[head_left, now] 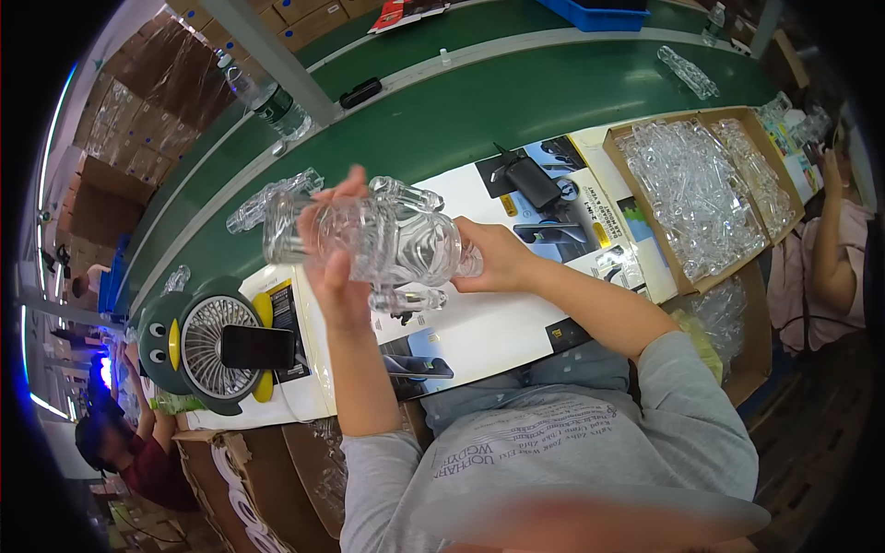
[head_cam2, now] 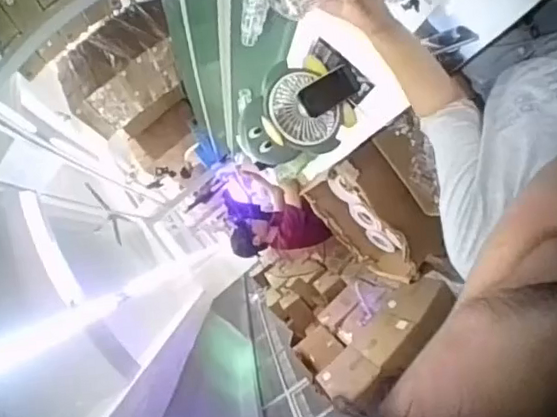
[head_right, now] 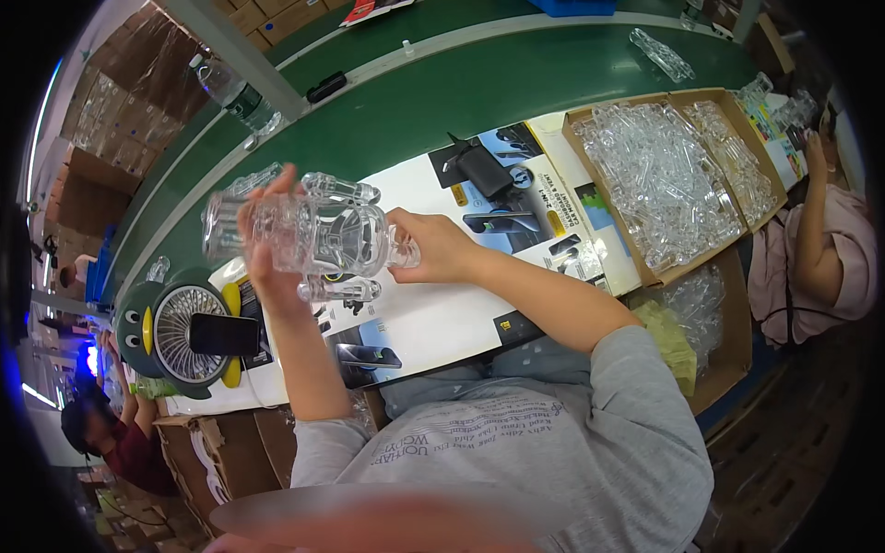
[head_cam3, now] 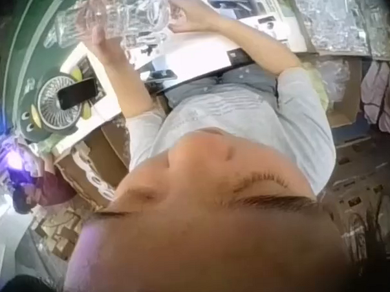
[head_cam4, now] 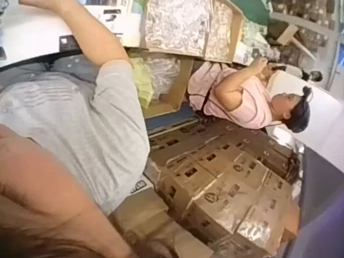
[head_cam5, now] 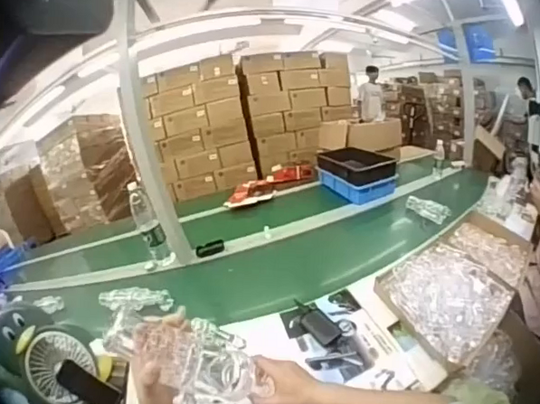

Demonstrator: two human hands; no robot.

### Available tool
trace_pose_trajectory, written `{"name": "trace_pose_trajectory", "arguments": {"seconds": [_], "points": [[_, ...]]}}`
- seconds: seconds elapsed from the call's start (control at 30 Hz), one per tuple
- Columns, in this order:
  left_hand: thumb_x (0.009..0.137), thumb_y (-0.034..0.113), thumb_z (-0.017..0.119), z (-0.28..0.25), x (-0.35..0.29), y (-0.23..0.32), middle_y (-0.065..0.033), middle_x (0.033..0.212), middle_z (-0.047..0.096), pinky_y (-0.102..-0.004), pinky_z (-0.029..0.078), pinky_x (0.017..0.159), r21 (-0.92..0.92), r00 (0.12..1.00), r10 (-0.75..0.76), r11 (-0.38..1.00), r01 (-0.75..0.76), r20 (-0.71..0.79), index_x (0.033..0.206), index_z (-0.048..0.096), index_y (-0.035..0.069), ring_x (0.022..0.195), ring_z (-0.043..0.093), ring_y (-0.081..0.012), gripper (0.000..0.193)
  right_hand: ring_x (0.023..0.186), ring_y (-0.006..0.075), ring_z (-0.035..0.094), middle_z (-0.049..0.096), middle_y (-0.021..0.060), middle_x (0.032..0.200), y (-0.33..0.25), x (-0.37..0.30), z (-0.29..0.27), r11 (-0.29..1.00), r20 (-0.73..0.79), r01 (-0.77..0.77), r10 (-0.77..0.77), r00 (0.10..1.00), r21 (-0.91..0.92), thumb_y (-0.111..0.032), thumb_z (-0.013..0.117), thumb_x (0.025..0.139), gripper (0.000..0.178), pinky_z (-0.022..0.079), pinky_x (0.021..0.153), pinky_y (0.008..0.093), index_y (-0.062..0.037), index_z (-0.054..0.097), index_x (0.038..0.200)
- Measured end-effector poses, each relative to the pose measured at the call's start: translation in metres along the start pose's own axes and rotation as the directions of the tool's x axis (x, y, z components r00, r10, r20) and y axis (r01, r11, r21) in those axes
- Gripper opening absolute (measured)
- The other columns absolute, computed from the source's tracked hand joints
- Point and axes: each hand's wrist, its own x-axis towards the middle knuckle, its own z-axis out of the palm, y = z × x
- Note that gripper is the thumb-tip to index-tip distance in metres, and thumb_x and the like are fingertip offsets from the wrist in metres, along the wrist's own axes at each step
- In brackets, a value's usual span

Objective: Assembling clear plastic components and applying liquid from a squeeze bottle on a factory assembly line.

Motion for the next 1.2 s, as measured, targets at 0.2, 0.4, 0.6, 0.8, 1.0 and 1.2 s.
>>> {"name": "trace_pose_trajectory", "arguments": {"seconds": [0.2,0.4,0.6,0.8,1.0,1.2], "points": [[0.075,0.049,0.061,0.022,-0.005,0.014,-0.0185,0.095,0.055,-0.0479,0.041,0.093,-0.132,0.939,0.299,0.951,-0.280,0.167,0.122,0.039,0.005,0.093,0.055,-0.0339,0.068,0.067,0.0262,0.061,0.060,0.0069,0.078,0.001,-0.012,0.011,0.970,-0.139,0.240,-0.233,0.963,0.043,-0.023,0.072,0.061,0.055,0.049,0.063,0.0347,-0.0073,0.046,0.107],[0.083,0.044,0.052,0.028,-0.007,0.005,-0.0170,0.087,0.053,-0.0421,0.044,0.077,-0.223,0.943,0.332,0.918,-0.328,-0.024,0.116,0.041,0.005,0.080,0.053,-0.0289,0.053,0.064,0.0236,0.060,0.059,0.0043,0.076,-0.002,-0.013,0.018,0.984,-0.211,0.176,-0.180,0.961,-0.035,-0.025,0.071,0.061,0.052,0.048,0.059,0.0342,-0.0101,0.047,0.104],[0.082,0.045,0.052,0.039,-0.010,0.010,-0.0158,0.086,0.053,-0.0400,0.043,0.077,-0.156,0.925,0.376,0.918,-0.364,0.053,0.115,0.041,0.006,0.078,0.053,-0.0279,0.052,0.065,0.0227,0.061,0.059,0.0036,0.073,-0.002,-0.012,0.007,0.976,-0.116,0.213,-0.206,0.972,0.050,-0.024,0.071,0.061,0.049,0.049,0.060,0.0327,-0.0097,0.049,0.103],[0.083,0.043,0.050,0.039,-0.008,0.011,-0.0164,0.088,0.053,-0.0408,0.042,0.078,-0.241,0.934,0.357,0.905,-0.351,-0.021,0.116,0.042,0.006,0.080,0.053,-0.0279,0.050,0.063,0.0230,0.060,0.059,0.0052,0.072,-0.005,-0.016,0.015,0.975,-0.247,0.220,-0.221,0.943,-0.033,-0.023,0.071,0.060,0.050,0.048,0.059,0.0328,-0.0066,0.048,0.102],[0.083,0.041,0.050,0.034,-0.006,0.017,-0.0161,0.090,0.053,-0.0411,0.042,0.080,-0.213,0.934,0.328,0.931,-0.295,0.143,0.116,0.043,0.009,0.084,0.052,-0.0288,0.047,0.063,0.0237,0.060,0.059,0.0063,0.072,-0.004,-0.013,0.005,0.972,-0.074,0.216,-0.210,0.975,0.091,-0.023,0.071,0.061,0.050,0.048,0.060,0.0334,-0.0046,0.047,0.101],[0.082,0.044,0.053,0.004,-0.006,-0.003,-0.0155,0.108,0.053,-0.0429,0.037,0.095,-0.219,0.980,0.198,0.956,-0.196,-0.013,0.122,0.041,0.012,0.105,0.047,-0.0283,0.052,0.065,0.0220,0.061,0.060,0.0048,0.076,-0.005,-0.009,0.002,0.996,-0.069,0.083,-0.081,0.994,0.027,-0.024,0.072,0.062,0.051,0.049,0.062,0.0322,-0.0075,0.049,0.105]]}}
